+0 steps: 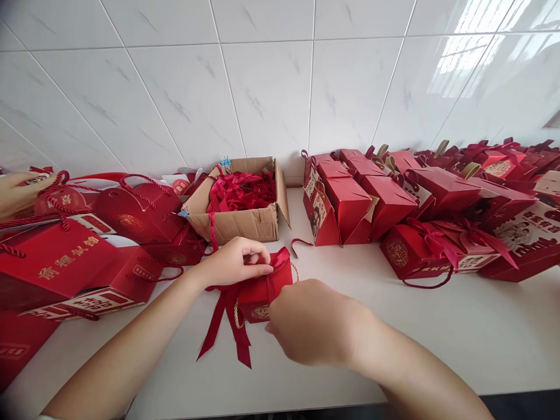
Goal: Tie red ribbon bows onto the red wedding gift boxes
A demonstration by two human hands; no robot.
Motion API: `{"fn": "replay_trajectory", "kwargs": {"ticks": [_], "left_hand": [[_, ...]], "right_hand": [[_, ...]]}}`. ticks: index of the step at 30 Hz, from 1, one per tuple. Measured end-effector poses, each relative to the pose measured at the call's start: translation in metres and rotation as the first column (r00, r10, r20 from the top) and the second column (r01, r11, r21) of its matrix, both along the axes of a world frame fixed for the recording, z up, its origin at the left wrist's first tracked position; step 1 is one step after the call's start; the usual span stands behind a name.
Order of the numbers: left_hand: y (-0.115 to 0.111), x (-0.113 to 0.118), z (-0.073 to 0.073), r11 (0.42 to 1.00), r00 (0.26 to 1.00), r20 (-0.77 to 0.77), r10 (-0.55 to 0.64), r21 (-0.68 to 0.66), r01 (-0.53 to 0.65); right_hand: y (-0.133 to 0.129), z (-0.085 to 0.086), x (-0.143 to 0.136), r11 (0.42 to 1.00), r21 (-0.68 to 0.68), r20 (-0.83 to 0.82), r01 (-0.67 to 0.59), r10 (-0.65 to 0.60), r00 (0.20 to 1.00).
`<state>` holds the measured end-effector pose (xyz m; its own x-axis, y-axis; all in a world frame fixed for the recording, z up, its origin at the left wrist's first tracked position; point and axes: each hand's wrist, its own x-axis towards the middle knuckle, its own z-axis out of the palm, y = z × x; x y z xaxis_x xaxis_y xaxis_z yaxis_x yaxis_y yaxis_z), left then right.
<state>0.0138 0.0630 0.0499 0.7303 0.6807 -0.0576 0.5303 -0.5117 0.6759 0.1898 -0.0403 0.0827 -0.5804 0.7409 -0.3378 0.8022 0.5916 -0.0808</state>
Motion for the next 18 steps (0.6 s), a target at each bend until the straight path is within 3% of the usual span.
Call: {"fn": "replay_trajectory", "kwargs": {"ticks": [5, 8, 14, 18], "left_hand": [[-0.003, 0.003, 0.001, 0.998, 1.0, -0.014, 0.004, 0.058, -0.003], [-0.003, 0.003, 0.0, 0.998, 1.0, -0.029, 0.006, 0.058, -0.004], [-0.002, 0.002, 0.002, 1.0, 1.0, 0.005, -0.015, 0.025, 0.015], [-0.002, 0.002, 0.002, 0.999, 0.995, 0.09, -0.03, -0.033, 0.033]], "right_hand": [[-0.009, -0.01, -0.02, 0.99, 0.015, 0.146, -0.137, 0.134, 0.98], [-0.009, -0.012, -0.022, 0.992, 0.02, 0.157, -0.127, 0.122, 0.98], [-0.003, 0.004, 0.006, 0.999, -0.026, -0.079, 0.031, -0.033, 0.996], [0.003, 0.017, 0.022, 0.989, 0.117, -0.311, 0.088, -0.048, 0.949]]}}
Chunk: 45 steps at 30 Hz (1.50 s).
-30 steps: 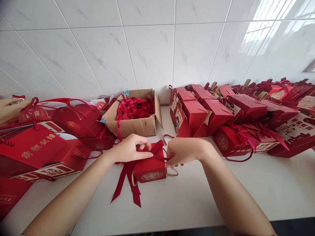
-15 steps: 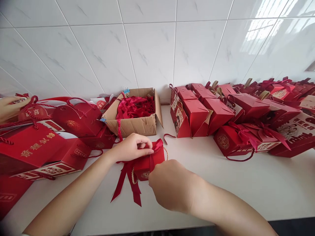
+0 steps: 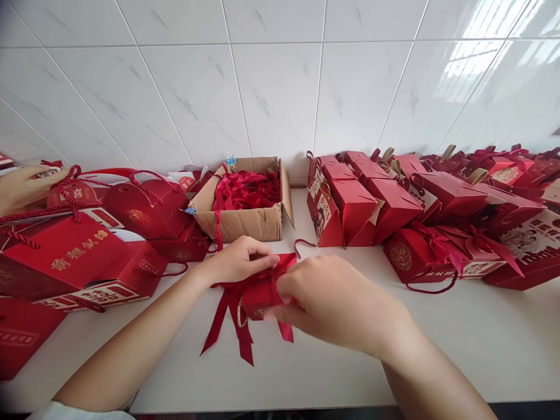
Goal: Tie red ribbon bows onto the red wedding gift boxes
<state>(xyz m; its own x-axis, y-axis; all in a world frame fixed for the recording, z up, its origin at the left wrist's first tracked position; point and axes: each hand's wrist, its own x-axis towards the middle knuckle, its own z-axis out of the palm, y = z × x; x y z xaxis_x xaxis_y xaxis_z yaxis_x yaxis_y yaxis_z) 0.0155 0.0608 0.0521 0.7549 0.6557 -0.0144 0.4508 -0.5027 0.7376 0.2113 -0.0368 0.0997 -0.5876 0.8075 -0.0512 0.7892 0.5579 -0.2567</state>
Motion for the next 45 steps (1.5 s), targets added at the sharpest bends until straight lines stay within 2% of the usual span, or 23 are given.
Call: {"fn": "replay_trajectory", "kwargs": {"ticks": [2, 5, 8, 11, 20, 23, 27, 32, 38, 45], "left_hand": [[0.001, -0.001, -0.001, 0.995, 0.999, 0.032, 0.035, -0.094, -0.032], [0.004, -0.002, -0.002, 0.972, 0.992, 0.083, 0.1, -0.219, -0.08], [0.007, -0.003, -0.004, 0.962, 0.982, 0.148, 0.117, -0.264, -0.075], [0.007, -0.003, -0.005, 0.953, 0.978, 0.167, 0.127, -0.292, -0.073], [0.004, -0.003, -0.004, 0.965, 0.976, 0.182, 0.121, -0.253, -0.072], [0.005, -0.004, -0.003, 0.972, 0.979, 0.18, 0.097, -0.227, -0.054], [0.005, -0.005, -0.001, 0.989, 0.993, 0.112, 0.037, -0.145, -0.02], [0.004, -0.006, 0.003, 0.997, 0.997, 0.002, -0.074, -0.018, 0.074], [0.002, -0.007, 0.003, 1.0, 0.992, -0.123, -0.012, 0.007, 0.013], [0.0, -0.005, 0.001, 1.0, 0.991, -0.135, 0.005, 0.019, -0.003]], "right_hand": [[0.005, -0.003, -0.004, 0.994, 0.103, -0.101, 0.03, -0.019, 0.995], [0.014, -0.02, -0.023, 0.975, 0.22, -0.169, 0.022, 0.016, 0.986], [0.024, -0.042, -0.044, 0.948, 0.316, -0.104, -0.042, 0.079, 0.991], [0.032, -0.054, -0.052, 0.929, 0.364, -0.02, -0.069, 0.082, 0.996], [0.035, -0.054, -0.045, 0.924, 0.363, 0.124, -0.117, 0.077, 0.989], [0.035, -0.05, -0.043, 0.936, 0.331, 0.051, -0.123, 0.113, 0.992], [0.032, -0.036, -0.032, 0.97, 0.182, -0.079, -0.164, 0.18, 0.98], [0.025, -0.027, -0.024, 0.971, 0.112, -0.061, -0.214, 0.221, 0.973], [0.02, -0.037, -0.036, 0.924, 0.119, 0.066, -0.364, 0.359, 0.931], [0.015, -0.048, -0.047, 0.836, 0.243, 0.128, -0.492, 0.475, 0.871]]}}
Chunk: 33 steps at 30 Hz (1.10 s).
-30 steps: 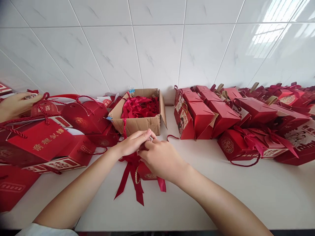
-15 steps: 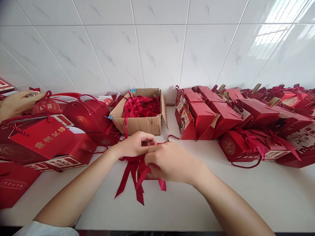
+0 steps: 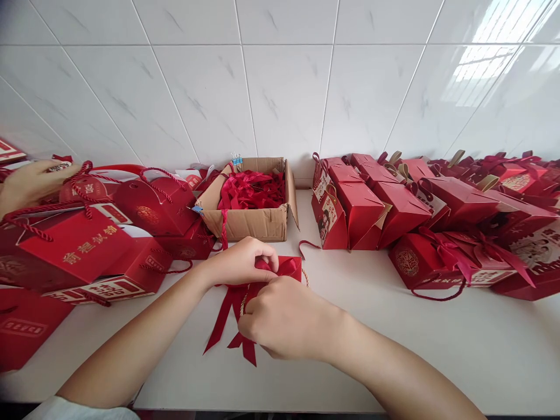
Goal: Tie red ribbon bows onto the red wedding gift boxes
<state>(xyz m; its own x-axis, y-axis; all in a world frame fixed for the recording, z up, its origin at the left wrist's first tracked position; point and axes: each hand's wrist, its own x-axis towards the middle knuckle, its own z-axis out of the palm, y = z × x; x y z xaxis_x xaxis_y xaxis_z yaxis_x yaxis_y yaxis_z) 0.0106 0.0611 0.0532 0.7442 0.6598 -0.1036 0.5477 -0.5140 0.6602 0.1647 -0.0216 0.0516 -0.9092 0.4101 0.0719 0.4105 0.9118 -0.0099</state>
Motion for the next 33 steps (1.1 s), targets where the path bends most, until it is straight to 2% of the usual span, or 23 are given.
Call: {"fn": "replay_trajectory", "kwargs": {"ticks": [5, 8, 10, 12, 14, 16, 20, 24, 28, 33], "left_hand": [[0.0, 0.0, -0.001, 1.0, 1.0, -0.005, 0.006, 0.003, -0.006], [-0.001, 0.0, 0.0, 1.0, 1.0, 0.001, -0.028, 0.015, 0.028], [-0.002, -0.001, 0.002, 0.999, 0.999, 0.017, -0.039, 0.019, 0.039], [-0.003, -0.001, 0.003, 0.999, 0.999, 0.027, -0.023, 0.027, 0.022], [-0.003, -0.002, 0.004, 0.999, 1.0, 0.021, -0.005, 0.034, 0.005], [-0.002, -0.003, 0.005, 1.0, 1.0, 0.008, -0.012, 0.025, 0.012], [0.001, -0.005, 0.007, 0.998, 0.998, 0.062, -0.027, -0.051, 0.03], [0.004, -0.005, 0.007, 0.989, 0.986, 0.15, 0.073, -0.138, -0.053], [0.002, -0.004, 0.007, 0.988, 0.984, 0.161, 0.081, -0.141, -0.059], [-0.003, 0.0, 0.005, 0.999, 0.995, 0.097, 0.029, -0.033, -0.026]], "right_hand": [[-0.001, 0.007, 0.004, 0.996, -0.065, 0.009, 0.059, -0.058, 0.998], [0.002, 0.018, 0.018, 0.972, -0.169, -0.071, 0.163, -0.177, 0.982], [0.008, 0.025, 0.03, 0.927, -0.225, -0.178, 0.3, -0.341, 0.923], [0.017, 0.028, 0.042, 0.86, -0.267, -0.26, 0.435, -0.499, 0.827], [0.029, 0.028, 0.051, 0.79, -0.322, -0.248, 0.521, -0.602, 0.759], [0.04, 0.025, 0.058, 0.728, -0.395, -0.157, 0.56, -0.654, 0.74], [0.051, 0.019, 0.066, 0.653, -0.559, -0.057, 0.511, -0.645, 0.762], [0.055, 0.015, 0.069, 0.619, -0.659, -0.063, 0.428, -0.612, 0.788], [0.057, 0.013, 0.068, 0.637, -0.652, -0.074, 0.411, -0.593, 0.802], [0.058, 0.012, 0.067, 0.672, -0.605, -0.052, 0.427, -0.568, 0.821]]}}
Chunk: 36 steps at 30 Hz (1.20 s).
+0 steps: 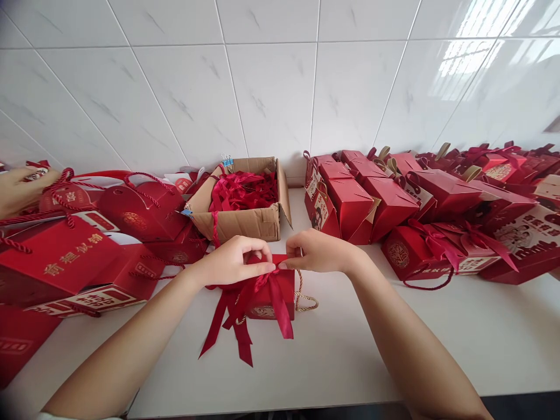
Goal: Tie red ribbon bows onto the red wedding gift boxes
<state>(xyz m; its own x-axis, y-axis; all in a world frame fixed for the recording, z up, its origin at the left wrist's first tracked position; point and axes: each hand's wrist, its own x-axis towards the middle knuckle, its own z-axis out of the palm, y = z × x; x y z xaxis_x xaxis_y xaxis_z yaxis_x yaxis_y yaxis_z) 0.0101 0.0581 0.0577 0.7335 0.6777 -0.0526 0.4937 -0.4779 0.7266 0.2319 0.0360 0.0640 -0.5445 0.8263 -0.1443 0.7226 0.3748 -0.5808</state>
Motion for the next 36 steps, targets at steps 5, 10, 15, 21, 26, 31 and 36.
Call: {"fn": "replay_trajectory", "kwargs": {"ticks": [5, 10, 15, 21, 26, 31, 36], "left_hand": [[0.0, 0.003, -0.005, 0.999, 0.999, -0.037, 0.009, 0.044, -0.007], [0.001, 0.003, -0.007, 0.999, 1.0, -0.01, 0.011, 0.051, -0.01], [0.001, 0.004, -0.009, 0.998, 1.0, 0.004, -0.01, 0.057, 0.01], [0.001, 0.004, -0.01, 0.999, 1.0, -0.005, -0.027, 0.032, 0.027], [0.001, 0.003, -0.009, 0.999, 0.999, -0.023, -0.03, 0.02, 0.03], [0.001, 0.004, -0.005, 1.0, 0.999, 0.045, -0.026, -0.014, 0.027], [0.004, 0.004, -0.006, 0.983, 0.983, 0.158, 0.092, -0.169, -0.064]], "right_hand": [[0.0, 0.0, 0.001, 1.0, -0.001, 0.003, -0.003, 0.003, 1.0], [0.001, 0.001, 0.002, 1.0, 0.016, 0.001, -0.01, 0.01, 1.0], [0.003, 0.0, 0.007, 0.999, 0.039, 0.02, -0.013, 0.012, 1.0], [0.005, -0.002, 0.01, 1.0, 0.006, 0.036, -0.023, 0.022, 0.999], [0.005, -0.003, 0.009, 1.0, 0.029, 0.05, -0.007, 0.006, 0.999], [0.005, -0.001, 0.01, 0.996, 0.051, -0.008, 0.071, -0.071, 0.997], [-0.002, 0.003, 0.004, 0.943, 0.245, -0.259, 0.225, -0.16, 0.953]]}}
